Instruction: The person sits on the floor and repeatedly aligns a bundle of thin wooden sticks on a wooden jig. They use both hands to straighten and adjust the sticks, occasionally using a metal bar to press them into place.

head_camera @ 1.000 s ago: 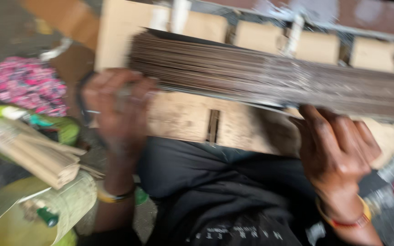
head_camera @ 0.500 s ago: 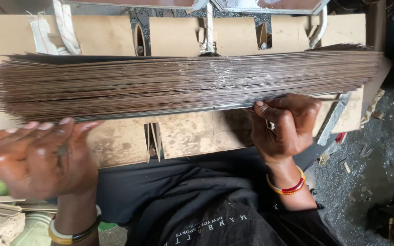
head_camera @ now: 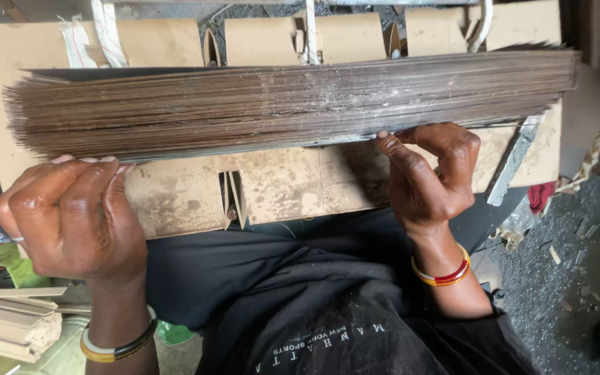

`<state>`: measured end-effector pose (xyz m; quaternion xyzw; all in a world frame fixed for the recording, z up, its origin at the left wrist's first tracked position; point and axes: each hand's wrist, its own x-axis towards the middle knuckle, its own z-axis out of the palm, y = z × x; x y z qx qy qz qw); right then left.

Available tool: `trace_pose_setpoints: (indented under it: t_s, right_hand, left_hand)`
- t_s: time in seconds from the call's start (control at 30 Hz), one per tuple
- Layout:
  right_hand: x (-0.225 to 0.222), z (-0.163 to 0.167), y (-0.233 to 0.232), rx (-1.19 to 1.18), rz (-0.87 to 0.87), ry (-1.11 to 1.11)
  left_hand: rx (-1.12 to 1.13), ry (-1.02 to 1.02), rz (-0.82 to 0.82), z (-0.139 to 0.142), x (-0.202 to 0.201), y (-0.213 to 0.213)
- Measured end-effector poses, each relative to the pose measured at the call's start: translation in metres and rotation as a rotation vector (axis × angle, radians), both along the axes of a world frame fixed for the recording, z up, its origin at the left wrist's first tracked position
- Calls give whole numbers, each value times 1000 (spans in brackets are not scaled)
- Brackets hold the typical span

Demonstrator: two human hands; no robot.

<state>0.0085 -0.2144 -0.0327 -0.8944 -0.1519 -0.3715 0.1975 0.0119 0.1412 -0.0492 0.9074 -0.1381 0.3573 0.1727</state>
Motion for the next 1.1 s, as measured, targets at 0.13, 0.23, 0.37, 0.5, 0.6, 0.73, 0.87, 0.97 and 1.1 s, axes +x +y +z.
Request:
trace_pose_setpoints:
  t_s: [0.13,0.23,0.37,0.5,0.6,0.73,0.87,0.97,1.1]
  right_hand:
    - [2,-2,2,19,7,-27]
    - [3,0,2,-46,-21,10]
    - [3,2,0,-72,-12,6]
    - [1,0,-5,-97,-29,40]
    - [2,0,-10,-125,-7,18]
    - [9,3,-10,-170,13,25]
    - [11,13,-5,-190,34,19]
    - [10,50,-23,-240,154,257]
    - [55,115,-62,-20,302,424]
  left_hand:
    - [117,-130,-1,-5,6,-3]
    - [174,-169,-5,-6,8,-6]
    - [197,-158,-4,-7,9,-6]
    - [304,-119,-3,-1,4,-4]
    - [393,-77,-11,6,1,-2]
    - [418,-55,4,3,3,-5]
    - [313,-84,32,-1,6,-8]
    - [299,-90,-42,26,11,-5]
    - [244,-137,-219,100,53,-2]
